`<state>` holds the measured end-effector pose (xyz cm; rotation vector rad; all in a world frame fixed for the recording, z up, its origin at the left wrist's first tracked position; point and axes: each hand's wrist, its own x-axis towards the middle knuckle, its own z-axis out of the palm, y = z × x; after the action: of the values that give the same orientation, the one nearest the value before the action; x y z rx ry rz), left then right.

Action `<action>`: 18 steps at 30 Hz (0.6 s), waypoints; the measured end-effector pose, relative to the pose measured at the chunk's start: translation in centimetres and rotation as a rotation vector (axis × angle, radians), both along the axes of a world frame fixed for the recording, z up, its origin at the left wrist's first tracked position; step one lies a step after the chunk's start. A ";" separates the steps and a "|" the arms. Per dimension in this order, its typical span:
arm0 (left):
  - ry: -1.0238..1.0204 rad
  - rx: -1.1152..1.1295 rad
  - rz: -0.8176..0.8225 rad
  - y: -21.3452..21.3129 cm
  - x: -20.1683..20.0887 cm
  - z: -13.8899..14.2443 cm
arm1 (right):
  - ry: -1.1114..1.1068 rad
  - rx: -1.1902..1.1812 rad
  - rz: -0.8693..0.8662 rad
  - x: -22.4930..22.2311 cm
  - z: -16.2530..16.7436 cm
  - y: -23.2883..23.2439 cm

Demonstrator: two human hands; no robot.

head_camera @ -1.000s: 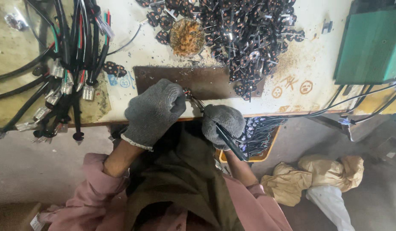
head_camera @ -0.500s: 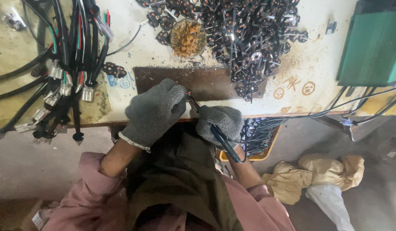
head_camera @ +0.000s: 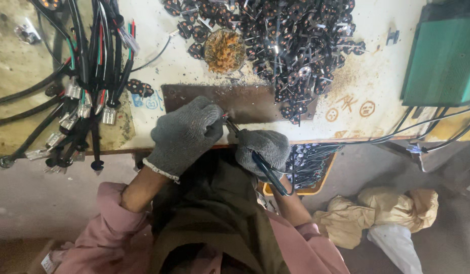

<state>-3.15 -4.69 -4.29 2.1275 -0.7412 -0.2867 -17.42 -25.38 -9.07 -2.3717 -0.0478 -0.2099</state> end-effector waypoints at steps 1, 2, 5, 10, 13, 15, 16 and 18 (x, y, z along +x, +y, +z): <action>0.021 0.040 0.007 0.0 0.0 0.0 | 0.004 -0.022 0.013 0.2 0.3 0.1; 0.018 0.046 0.010 0.0 -0.1 -0.1 | 0.015 -0.043 0.022 0.4 0.6 0.2; -0.001 0.041 0.016 -0.1 -0.1 -0.2 | 0.041 -0.115 0.047 1.3 1.9 0.4; -0.005 0.064 0.036 -0.3 -0.1 0.0 | 0.085 0.038 0.000 2.5 2.7 0.9; 0.010 0.096 0.024 -0.2 -0.1 0.2 | 0.159 -0.008 -0.054 2.3 2.3 1.0; 0.026 0.040 0.017 -0.1 -0.1 0.2 | 0.140 -0.008 -0.055 1.9 1.8 1.0; 0.030 0.011 0.018 0.0 -0.1 0.2 | 0.125 -0.008 -0.054 1.6 1.5 0.9; -0.005 -0.001 0.014 0.0 0.0 0.1 | 0.084 -0.006 -0.052 1.2 0.9 0.6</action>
<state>-3.15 -4.66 -4.22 2.1324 -0.7287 -0.2740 -16.22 -24.73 -8.16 -2.3873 0.0530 -0.1355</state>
